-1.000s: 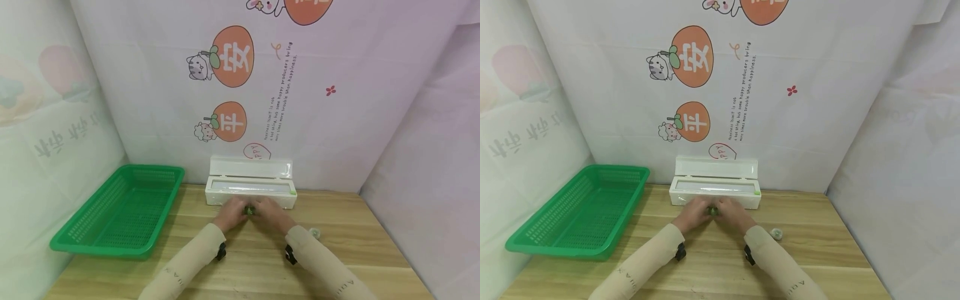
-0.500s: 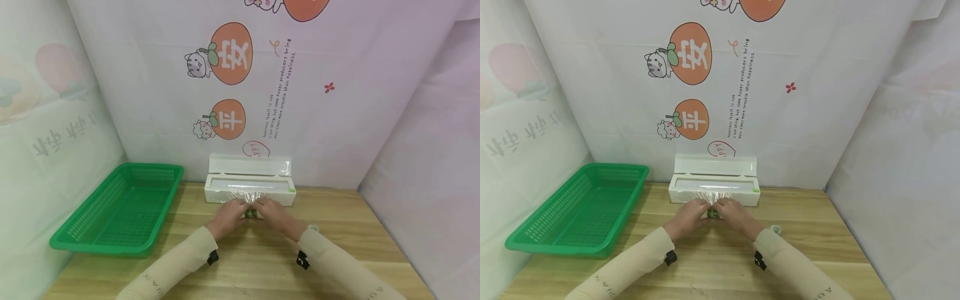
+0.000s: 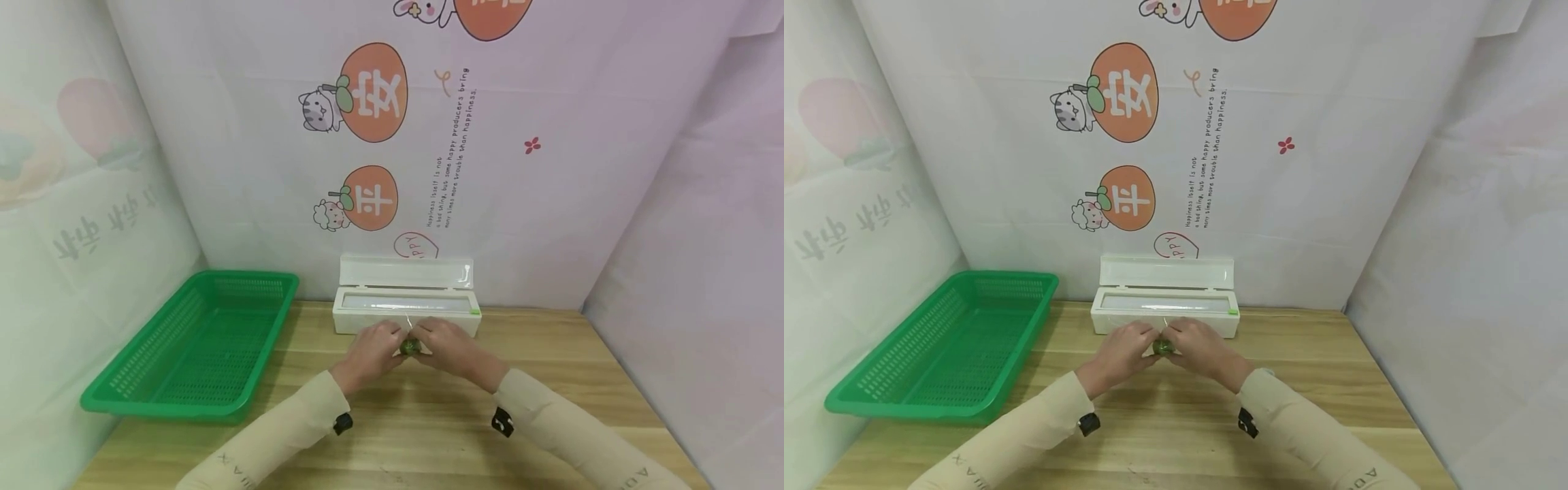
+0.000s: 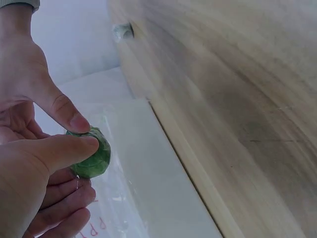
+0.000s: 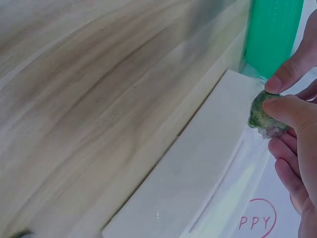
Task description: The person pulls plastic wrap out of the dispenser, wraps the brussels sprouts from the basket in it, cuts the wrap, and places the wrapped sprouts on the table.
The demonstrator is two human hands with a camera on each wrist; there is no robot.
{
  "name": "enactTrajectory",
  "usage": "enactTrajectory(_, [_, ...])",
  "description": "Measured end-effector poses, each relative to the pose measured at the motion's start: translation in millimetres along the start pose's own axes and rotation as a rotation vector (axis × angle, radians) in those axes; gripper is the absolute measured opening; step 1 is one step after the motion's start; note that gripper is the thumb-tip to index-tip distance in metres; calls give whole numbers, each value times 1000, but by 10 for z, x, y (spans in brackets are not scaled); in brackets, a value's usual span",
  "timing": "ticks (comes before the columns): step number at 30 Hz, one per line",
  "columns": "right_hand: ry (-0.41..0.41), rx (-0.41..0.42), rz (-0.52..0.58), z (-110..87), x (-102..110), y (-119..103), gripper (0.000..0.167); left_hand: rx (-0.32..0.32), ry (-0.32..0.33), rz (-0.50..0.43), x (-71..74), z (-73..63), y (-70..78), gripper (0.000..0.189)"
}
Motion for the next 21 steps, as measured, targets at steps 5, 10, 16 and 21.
enactTrajectory(5, [-29, 19, 21, -37, -25, -78, 29, -13, -26, -38, -25, -92, 28, 32])
enactTrajectory(10, [-61, 11, 80, -106, -169, -137, 37, 16, -100, -122, -139, -195, 24, 33])
enactTrajectory(16, [-39, 28, 208, -200, -424, -181, 35, 78, -207, -257, -367, -311, -7, 28])
enactTrajectory(21, [-134, -65, 315, -279, -614, -146, 28, 117, -275, -327, -488, -368, -42, 21])
Point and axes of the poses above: each hand's wrist, its own z-axis towards the middle knuckle, its own x-axis out of the back of the hand, y = z × x, the point moved 7 cm from there along z, towards the middle knuckle, and after that the axes turned 9 degrees about x, right-handed, at the moved point
